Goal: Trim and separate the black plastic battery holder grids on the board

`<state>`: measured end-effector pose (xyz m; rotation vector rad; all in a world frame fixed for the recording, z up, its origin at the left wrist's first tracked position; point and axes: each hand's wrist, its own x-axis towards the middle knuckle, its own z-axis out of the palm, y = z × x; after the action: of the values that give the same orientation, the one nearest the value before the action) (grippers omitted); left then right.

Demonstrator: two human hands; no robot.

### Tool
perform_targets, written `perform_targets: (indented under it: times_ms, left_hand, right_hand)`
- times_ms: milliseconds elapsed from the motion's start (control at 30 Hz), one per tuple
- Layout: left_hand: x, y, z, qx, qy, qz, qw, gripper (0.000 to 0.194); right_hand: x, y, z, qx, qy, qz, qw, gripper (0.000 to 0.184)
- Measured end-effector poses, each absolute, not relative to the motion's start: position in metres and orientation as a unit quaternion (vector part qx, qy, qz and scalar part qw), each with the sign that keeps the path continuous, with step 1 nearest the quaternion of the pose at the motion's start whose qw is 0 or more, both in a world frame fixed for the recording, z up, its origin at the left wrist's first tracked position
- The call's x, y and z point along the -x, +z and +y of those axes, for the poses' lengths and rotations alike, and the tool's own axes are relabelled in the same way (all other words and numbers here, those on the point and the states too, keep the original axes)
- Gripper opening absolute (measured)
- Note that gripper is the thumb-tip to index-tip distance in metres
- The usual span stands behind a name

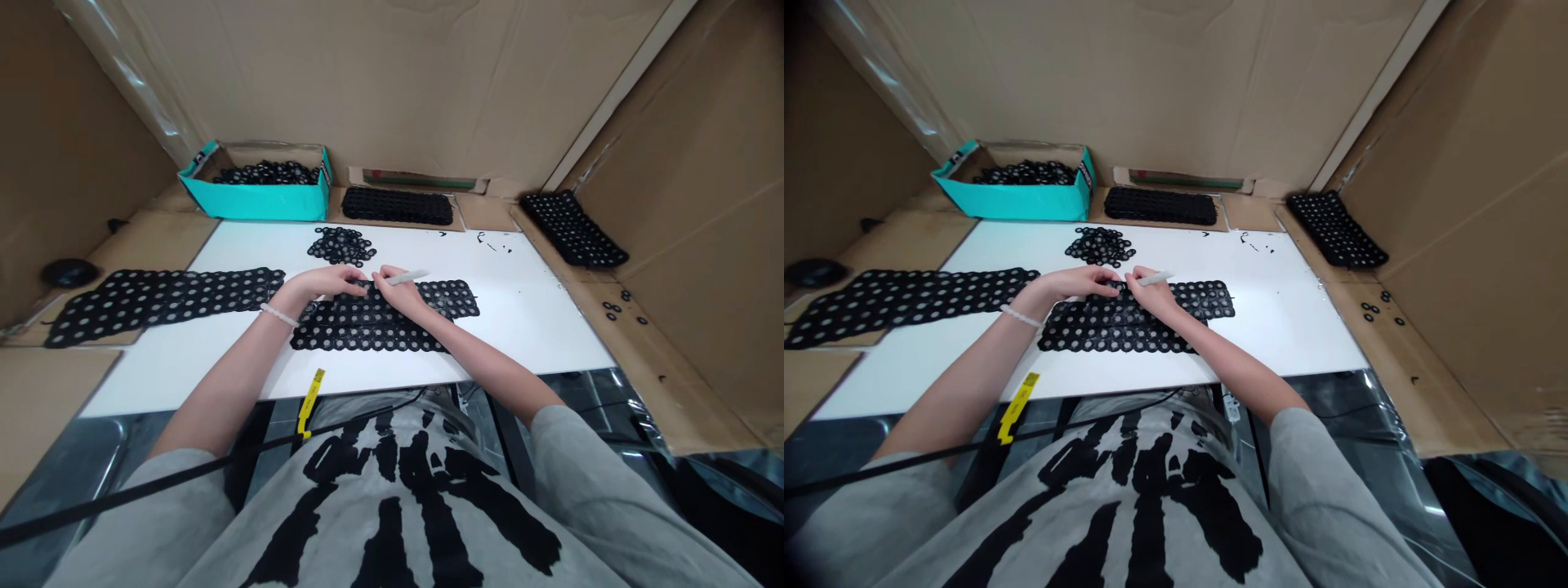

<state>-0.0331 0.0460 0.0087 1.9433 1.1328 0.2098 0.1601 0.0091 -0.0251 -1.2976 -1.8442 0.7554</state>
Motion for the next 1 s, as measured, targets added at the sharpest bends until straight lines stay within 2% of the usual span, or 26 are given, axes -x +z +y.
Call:
perform_targets:
  times_ms: [167, 367, 567, 1000]
  left_hand:
    - [0.029, 0.007, 0.045, -0.802, 0.062, 0.473, 0.360, 0.049]
    - [0.028, 0.002, 0.045, -0.764, 0.109, 0.500, 0.394, 0.062]
    - [0.027, -0.002, 0.046, -0.720, 0.112, 0.511, 0.456, 0.060]
    - [0.033, 0.001, 0.050, -0.720, 0.125, 0.497, 0.468, 0.070]
  right_hand:
    - [-0.166, -0.027, 0.013, 0.502, 0.344, -0.711, 0.352, 0.035]
    - [-0.165, -0.029, 0.009, 0.488, 0.342, -0.726, 0.343, 0.035]
    - [-0.161, -0.027, 0.005, 0.498, 0.269, -0.756, 0.328, 0.033]
    - [-0.158, -0.024, 0.005, 0.517, 0.228, -0.763, 0.315, 0.035]
